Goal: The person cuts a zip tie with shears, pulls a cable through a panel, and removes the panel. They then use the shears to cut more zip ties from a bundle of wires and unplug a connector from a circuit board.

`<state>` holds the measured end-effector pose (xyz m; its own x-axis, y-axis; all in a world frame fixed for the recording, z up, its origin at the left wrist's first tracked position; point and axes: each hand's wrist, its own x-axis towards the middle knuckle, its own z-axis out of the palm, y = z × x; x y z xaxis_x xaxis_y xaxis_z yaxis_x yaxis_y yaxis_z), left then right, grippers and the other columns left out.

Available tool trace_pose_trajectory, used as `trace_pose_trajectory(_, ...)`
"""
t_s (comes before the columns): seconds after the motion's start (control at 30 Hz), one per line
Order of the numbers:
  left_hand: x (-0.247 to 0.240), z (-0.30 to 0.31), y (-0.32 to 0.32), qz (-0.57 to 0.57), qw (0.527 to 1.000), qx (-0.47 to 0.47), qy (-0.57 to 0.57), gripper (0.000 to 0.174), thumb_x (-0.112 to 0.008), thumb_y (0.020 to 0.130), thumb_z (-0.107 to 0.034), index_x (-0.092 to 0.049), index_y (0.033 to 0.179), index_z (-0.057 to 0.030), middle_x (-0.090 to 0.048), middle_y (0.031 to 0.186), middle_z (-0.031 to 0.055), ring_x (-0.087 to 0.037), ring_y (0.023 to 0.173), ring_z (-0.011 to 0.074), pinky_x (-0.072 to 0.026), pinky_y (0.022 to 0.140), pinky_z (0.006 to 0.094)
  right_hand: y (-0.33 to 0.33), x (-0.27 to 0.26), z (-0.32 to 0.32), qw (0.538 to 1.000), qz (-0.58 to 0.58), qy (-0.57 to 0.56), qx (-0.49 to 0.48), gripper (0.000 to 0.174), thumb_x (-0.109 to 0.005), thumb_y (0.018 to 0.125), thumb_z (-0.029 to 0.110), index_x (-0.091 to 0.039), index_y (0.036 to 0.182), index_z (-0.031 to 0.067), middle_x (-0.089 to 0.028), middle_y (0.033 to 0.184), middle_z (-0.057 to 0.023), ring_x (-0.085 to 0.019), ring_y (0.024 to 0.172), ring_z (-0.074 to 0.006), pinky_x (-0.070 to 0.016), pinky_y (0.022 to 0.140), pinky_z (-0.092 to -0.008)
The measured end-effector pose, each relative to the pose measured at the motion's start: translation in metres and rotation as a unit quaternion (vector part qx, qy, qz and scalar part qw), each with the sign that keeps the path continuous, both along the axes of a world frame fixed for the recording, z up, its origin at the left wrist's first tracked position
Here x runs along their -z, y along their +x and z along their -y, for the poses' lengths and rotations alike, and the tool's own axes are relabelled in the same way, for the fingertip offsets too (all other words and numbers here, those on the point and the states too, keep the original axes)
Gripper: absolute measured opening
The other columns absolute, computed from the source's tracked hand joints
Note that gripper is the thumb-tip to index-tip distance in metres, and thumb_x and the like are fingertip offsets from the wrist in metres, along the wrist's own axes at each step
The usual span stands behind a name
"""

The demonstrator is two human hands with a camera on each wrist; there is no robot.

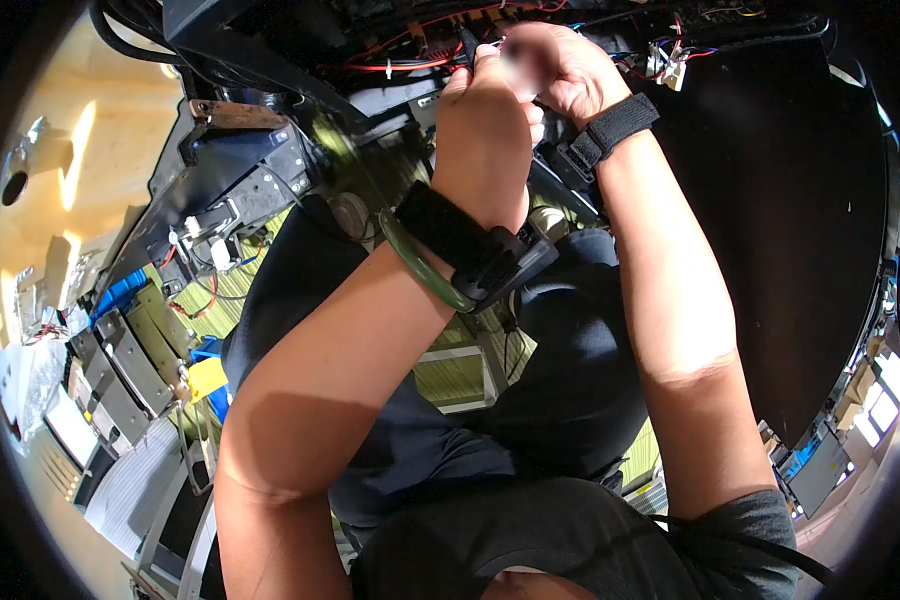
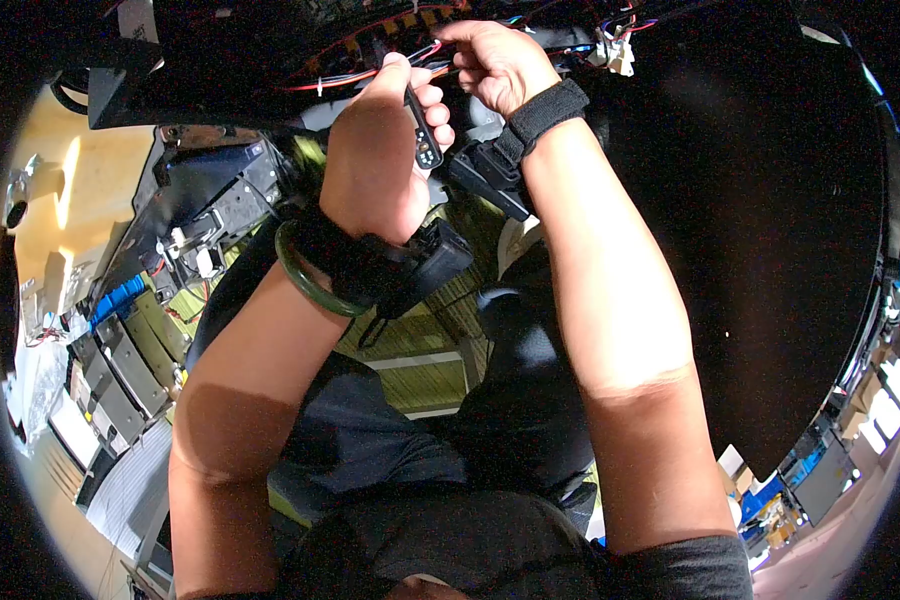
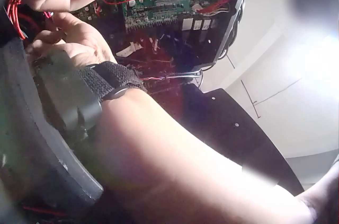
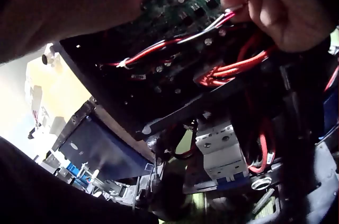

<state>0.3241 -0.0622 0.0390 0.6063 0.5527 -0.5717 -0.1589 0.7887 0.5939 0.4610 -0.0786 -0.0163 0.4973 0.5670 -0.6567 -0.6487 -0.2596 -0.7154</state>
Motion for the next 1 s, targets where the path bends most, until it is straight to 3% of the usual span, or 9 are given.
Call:
trace_pose_trajectory(0.47, -0.002, -0.001, -0.003, -0.011, 1.000, -0.005, -0.001, 0.025, -0.045, 0.093, -0.029, -0.050, 0.086, -0.0055, -0.049, 0.068, 0.0010, -0.049, 0.059, 0.0113, -0.0431, 0.053, 0.0239, -0.001, 0.001, -0.003, 0.998, -0.049, -0.007, 0.026, 0.014, -0.064, 0.079, 0.012, -0.055, 0.068, 0.0076, -0.044, 0.056, 0.0001, -0.036, 0.045, -0.0099, -0.0303, 0.041, -0.0224)
trace_pose_trajectory(0.73, -0.010, -0.005, -0.007, -0.043, 0.999, -0.013, 0.020, 0.023, -0.043, 0.094, -0.026, -0.049, 0.085, -0.0053, -0.048, 0.069, 0.0009, -0.048, 0.059, 0.0108, -0.0423, 0.053, 0.0237, -0.010, -0.007, -0.007, 0.999, -0.013, 0.009, 0.037, 0.018, -0.062, 0.079, 0.009, -0.051, 0.064, 0.0070, -0.042, 0.053, -0.0012, -0.036, 0.044, -0.0121, -0.0293, 0.041, -0.0253)
trace_pose_trajectory(1.0, -0.005, -0.005, -0.003, -0.004, 1.000, -0.013, 0.003, 0.024, -0.044, 0.093, -0.027, -0.049, 0.085, -0.0054, -0.048, 0.069, 0.0011, -0.047, 0.058, 0.0109, -0.0426, 0.052, 0.0240, -0.009, -0.010, -0.010, 0.999, -0.033, -0.006, 0.039, 0.017, -0.061, 0.079, 0.007, -0.050, 0.066, 0.0050, -0.040, 0.053, -0.0032, -0.035, 0.043, -0.0126, -0.0293, 0.039, -0.0256)
